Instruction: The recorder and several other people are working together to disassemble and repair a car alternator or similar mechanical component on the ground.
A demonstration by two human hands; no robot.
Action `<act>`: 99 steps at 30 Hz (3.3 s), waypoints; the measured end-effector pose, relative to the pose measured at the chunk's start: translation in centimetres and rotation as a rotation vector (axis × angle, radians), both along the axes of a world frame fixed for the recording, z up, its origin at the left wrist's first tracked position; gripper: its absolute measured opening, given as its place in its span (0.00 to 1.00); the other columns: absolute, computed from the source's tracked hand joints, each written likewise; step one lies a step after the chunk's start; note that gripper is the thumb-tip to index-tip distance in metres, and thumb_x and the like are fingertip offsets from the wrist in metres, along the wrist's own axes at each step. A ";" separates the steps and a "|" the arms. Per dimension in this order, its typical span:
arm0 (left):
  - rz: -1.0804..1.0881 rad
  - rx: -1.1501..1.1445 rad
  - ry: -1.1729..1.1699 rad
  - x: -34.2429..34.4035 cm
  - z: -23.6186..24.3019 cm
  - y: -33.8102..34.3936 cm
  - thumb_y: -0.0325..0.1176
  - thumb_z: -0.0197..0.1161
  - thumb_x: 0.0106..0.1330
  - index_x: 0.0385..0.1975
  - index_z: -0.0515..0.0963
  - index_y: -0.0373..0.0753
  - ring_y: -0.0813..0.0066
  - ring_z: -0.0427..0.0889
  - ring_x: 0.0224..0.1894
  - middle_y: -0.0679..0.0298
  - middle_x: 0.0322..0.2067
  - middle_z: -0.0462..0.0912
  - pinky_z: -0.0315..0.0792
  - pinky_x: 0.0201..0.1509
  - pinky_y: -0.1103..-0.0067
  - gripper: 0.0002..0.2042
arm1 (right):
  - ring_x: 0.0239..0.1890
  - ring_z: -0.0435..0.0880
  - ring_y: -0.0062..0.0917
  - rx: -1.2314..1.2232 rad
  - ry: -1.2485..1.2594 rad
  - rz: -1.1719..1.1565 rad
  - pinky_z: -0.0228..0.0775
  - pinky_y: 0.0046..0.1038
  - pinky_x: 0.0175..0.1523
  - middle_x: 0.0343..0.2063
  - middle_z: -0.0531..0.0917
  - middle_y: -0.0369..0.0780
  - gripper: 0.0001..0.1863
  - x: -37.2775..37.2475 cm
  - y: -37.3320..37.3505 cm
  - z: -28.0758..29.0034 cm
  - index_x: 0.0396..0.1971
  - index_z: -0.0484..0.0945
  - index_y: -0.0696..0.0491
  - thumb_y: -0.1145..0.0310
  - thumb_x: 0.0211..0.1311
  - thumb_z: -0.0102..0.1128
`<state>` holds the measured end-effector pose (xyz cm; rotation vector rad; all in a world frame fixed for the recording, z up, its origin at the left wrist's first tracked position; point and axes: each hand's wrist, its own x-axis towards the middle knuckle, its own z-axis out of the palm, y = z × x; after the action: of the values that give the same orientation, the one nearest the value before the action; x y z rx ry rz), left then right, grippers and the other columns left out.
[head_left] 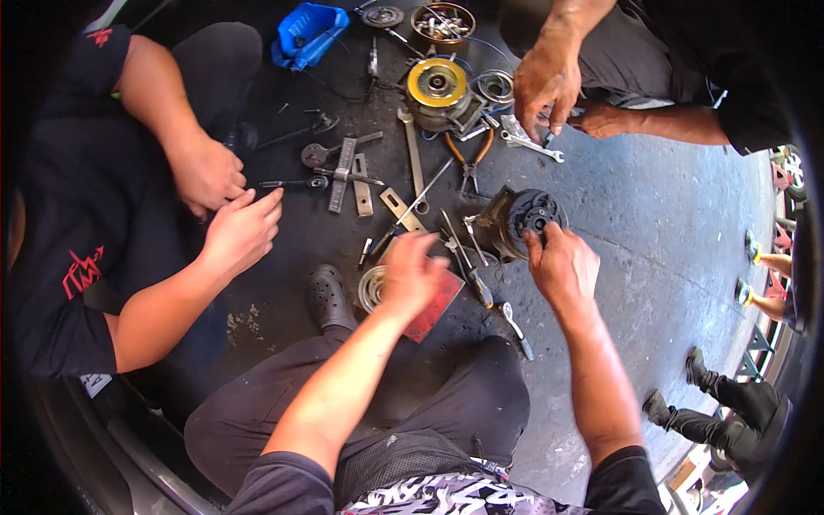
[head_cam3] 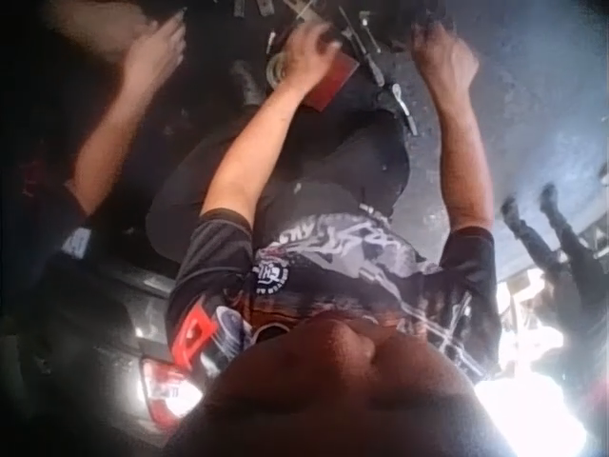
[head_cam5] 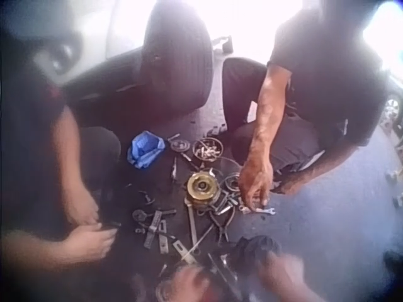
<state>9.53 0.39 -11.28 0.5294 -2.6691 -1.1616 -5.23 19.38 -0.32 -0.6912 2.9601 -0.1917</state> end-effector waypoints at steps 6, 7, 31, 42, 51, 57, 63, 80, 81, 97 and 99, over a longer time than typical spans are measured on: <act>-0.151 -0.035 0.109 -10.1 2.2 9.6 0.43 0.79 0.45 0.71 0.53 0.39 0.45 0.53 0.73 0.48 0.70 0.56 0.49 0.75 0.55 0.52 | 0.40 0.83 0.46 0.195 -0.163 0.115 0.75 0.47 0.42 0.34 0.81 0.49 0.18 -2.4 -0.9 1.7 0.36 0.78 0.54 0.53 0.60 0.63; -0.144 0.004 0.071 -10.8 1.8 9.9 0.43 0.79 0.45 0.71 0.53 0.39 0.45 0.52 0.74 0.48 0.71 0.55 0.49 0.75 0.54 0.53 | 0.45 0.82 0.48 0.190 -0.148 0.088 0.74 0.48 0.47 0.43 0.80 0.52 0.21 -2.6 -0.8 1.6 0.41 0.78 0.55 0.53 0.58 0.63; -0.118 0.037 0.121 -11.9 1.3 10.0 0.53 0.77 0.41 0.64 0.66 0.40 0.49 0.67 0.65 0.52 0.62 0.67 0.60 0.68 0.57 0.48 | 0.40 0.83 0.54 -0.145 -0.427 0.252 0.75 0.46 0.48 0.39 0.82 0.56 0.39 -7.4 2.6 -2.0 0.61 0.74 0.53 0.48 0.49 0.64; -0.113 0.030 0.055 -11.2 1.7 10.0 0.52 0.80 0.40 0.69 0.61 0.44 0.52 0.63 0.68 0.52 0.65 0.64 0.58 0.71 0.59 0.52 | 0.35 0.84 0.51 0.039 -0.294 0.141 0.76 0.46 0.44 0.27 0.84 0.53 0.24 -6.3 1.7 3.5 0.27 0.82 0.58 0.47 0.62 0.60; -0.092 0.039 0.068 -11.2 1.6 9.7 0.47 0.78 0.40 0.67 0.64 0.45 0.52 0.63 0.68 0.54 0.66 0.64 0.58 0.71 0.58 0.48 | 0.55 0.80 0.53 0.019 -0.404 0.032 0.73 0.43 0.59 0.50 0.80 0.62 0.52 -5.9 1.6 -0.1 0.68 0.62 0.60 0.42 0.47 0.67; -0.132 0.020 0.137 -11.1 1.5 9.5 0.46 0.79 0.38 0.66 0.65 0.46 0.52 0.64 0.67 0.55 0.65 0.64 0.60 0.69 0.58 0.48 | 0.53 0.81 0.52 -0.262 -0.493 0.033 0.73 0.41 0.58 0.48 0.81 0.61 0.49 -6.1 2.3 -1.9 0.66 0.65 0.62 0.49 0.44 0.65; -0.120 -0.006 0.184 -11.3 0.8 9.8 0.50 0.77 0.41 0.64 0.68 0.46 0.49 0.66 0.65 0.52 0.64 0.65 0.60 0.68 0.57 0.45 | 0.51 0.82 0.51 -0.285 -0.542 0.013 0.75 0.41 0.56 0.47 0.81 0.60 0.49 -6.4 2.4 -1.8 0.65 0.67 0.63 0.50 0.42 0.65; 0.056 -0.142 -0.117 0.5 -2.1 -2.8 0.47 0.75 0.53 0.69 0.62 0.41 0.50 0.62 0.69 0.50 0.66 0.64 0.59 0.71 0.58 0.43 | 0.30 0.80 0.18 -0.650 -0.506 -0.392 0.75 0.24 0.38 0.31 0.84 0.38 0.16 0.7 8.6 -1.1 0.47 0.79 0.62 0.66 0.67 0.60; 0.108 -0.152 -0.191 2.4 -2.9 -4.5 0.44 0.73 0.55 0.68 0.63 0.41 0.50 0.63 0.69 0.50 0.66 0.64 0.59 0.71 0.60 0.40 | 0.29 0.80 0.19 -0.634 -0.476 -0.373 0.75 0.25 0.37 0.31 0.84 0.39 0.13 2.4 8.5 -1.9 0.46 0.80 0.63 0.70 0.66 0.59; 0.369 -0.097 -0.538 4.9 -5.3 -14.8 0.37 0.67 0.61 0.52 0.79 0.38 0.56 0.81 0.53 0.51 0.50 0.82 0.74 0.58 0.67 0.19 | 0.26 0.83 0.31 -0.377 -0.675 -0.545 0.74 0.33 0.37 0.23 0.83 0.45 0.12 12.6 11.6 -6.1 0.43 0.82 0.57 0.69 0.60 0.63; 0.232 -0.050 -0.655 4.3 -5.1 -13.7 0.35 0.68 0.60 0.47 0.80 0.39 0.58 0.83 0.50 0.55 0.47 0.84 0.75 0.55 0.68 0.16 | 0.26 0.84 0.33 -0.410 -0.677 -0.537 0.74 0.33 0.37 0.23 0.84 0.46 0.13 12.6 11.6 -6.4 0.43 0.82 0.57 0.69 0.60 0.63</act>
<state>13.85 -13.34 -16.35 1.3711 -3.0141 -0.9698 7.40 30.99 -6.68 0.1607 2.3715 -0.8869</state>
